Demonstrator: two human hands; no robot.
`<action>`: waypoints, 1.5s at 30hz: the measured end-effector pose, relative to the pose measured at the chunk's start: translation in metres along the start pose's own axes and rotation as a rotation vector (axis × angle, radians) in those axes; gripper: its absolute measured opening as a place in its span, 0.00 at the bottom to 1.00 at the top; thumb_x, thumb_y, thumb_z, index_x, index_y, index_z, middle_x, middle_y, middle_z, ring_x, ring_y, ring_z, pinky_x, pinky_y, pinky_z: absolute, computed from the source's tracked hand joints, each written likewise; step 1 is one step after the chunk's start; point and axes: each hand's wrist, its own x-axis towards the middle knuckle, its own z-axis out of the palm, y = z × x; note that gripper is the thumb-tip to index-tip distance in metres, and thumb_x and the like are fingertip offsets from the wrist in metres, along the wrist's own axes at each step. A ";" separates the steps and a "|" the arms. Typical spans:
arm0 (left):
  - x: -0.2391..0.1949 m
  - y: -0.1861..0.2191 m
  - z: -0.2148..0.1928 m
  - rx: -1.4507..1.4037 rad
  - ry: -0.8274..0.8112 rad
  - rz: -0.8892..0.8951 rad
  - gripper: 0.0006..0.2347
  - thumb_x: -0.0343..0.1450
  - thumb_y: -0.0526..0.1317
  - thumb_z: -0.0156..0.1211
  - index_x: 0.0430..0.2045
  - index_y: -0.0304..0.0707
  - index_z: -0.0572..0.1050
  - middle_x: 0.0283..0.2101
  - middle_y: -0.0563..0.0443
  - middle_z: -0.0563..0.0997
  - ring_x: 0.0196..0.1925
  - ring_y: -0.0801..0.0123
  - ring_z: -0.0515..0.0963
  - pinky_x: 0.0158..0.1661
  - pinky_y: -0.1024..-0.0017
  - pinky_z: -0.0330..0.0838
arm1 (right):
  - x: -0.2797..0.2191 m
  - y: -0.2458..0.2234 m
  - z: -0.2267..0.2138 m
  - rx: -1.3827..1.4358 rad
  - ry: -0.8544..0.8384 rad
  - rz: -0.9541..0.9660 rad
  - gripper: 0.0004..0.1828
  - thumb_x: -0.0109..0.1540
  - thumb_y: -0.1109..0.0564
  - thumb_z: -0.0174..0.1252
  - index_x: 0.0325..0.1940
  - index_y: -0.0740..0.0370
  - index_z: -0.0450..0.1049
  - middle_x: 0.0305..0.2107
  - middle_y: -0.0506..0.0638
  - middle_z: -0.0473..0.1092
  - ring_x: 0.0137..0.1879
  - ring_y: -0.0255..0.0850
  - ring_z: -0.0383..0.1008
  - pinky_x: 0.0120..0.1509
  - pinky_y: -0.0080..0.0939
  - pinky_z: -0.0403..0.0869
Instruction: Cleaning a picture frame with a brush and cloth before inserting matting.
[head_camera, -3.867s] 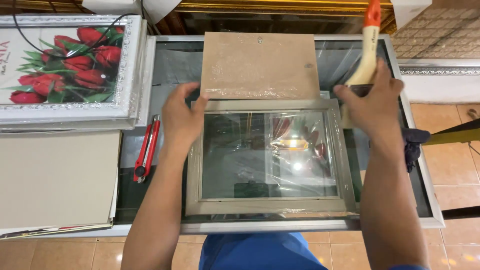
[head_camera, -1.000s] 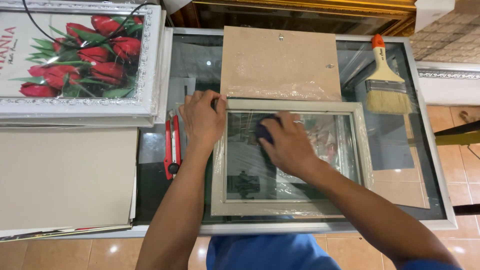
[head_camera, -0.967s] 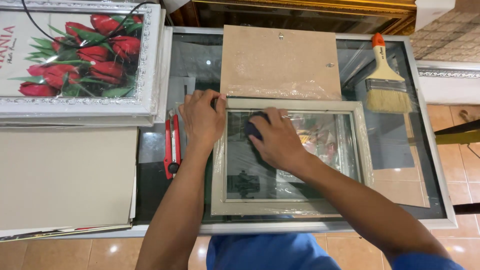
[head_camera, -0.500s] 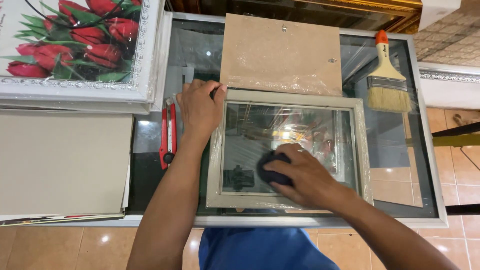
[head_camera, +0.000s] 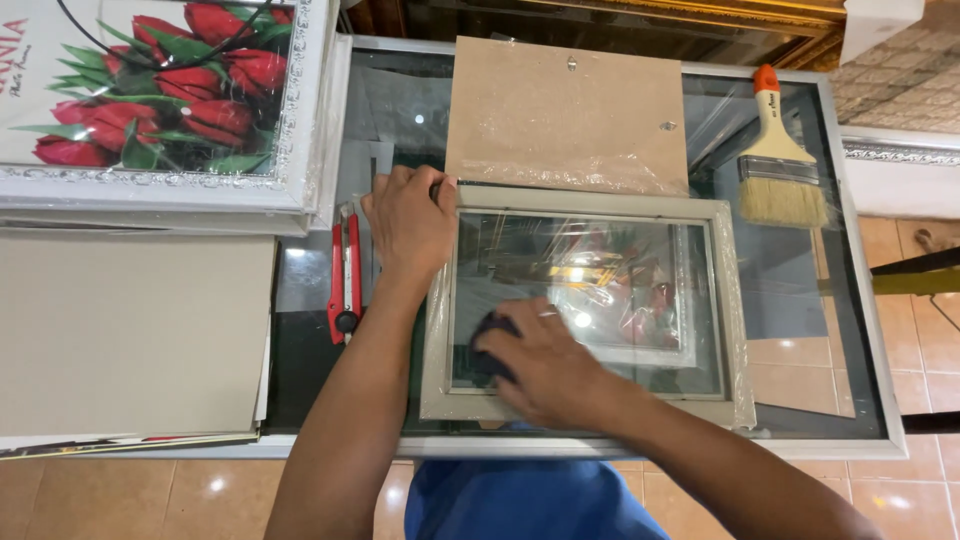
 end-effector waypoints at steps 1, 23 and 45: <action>0.001 0.000 -0.001 -0.004 -0.002 0.001 0.10 0.77 0.50 0.55 0.36 0.50 0.81 0.40 0.51 0.76 0.51 0.58 0.73 0.53 0.59 0.59 | 0.007 -0.003 0.006 -0.003 -0.001 0.003 0.23 0.57 0.49 0.61 0.56 0.51 0.69 0.55 0.61 0.62 0.60 0.70 0.64 0.63 0.63 0.65; 0.000 -0.003 0.008 0.055 0.044 0.009 0.09 0.75 0.54 0.58 0.34 0.56 0.81 0.38 0.56 0.78 0.50 0.62 0.75 0.55 0.62 0.61 | 0.053 0.023 0.014 -0.128 0.249 0.264 0.22 0.62 0.45 0.60 0.56 0.55 0.69 0.50 0.62 0.63 0.59 0.72 0.65 0.58 0.66 0.67; -0.002 0.006 -0.008 -0.012 0.022 0.040 0.11 0.70 0.57 0.66 0.32 0.55 0.80 0.35 0.54 0.78 0.49 0.57 0.76 0.54 0.54 0.65 | 0.093 0.026 0.002 -0.126 0.308 0.335 0.21 0.60 0.47 0.60 0.55 0.56 0.72 0.47 0.61 0.62 0.53 0.70 0.68 0.54 0.62 0.70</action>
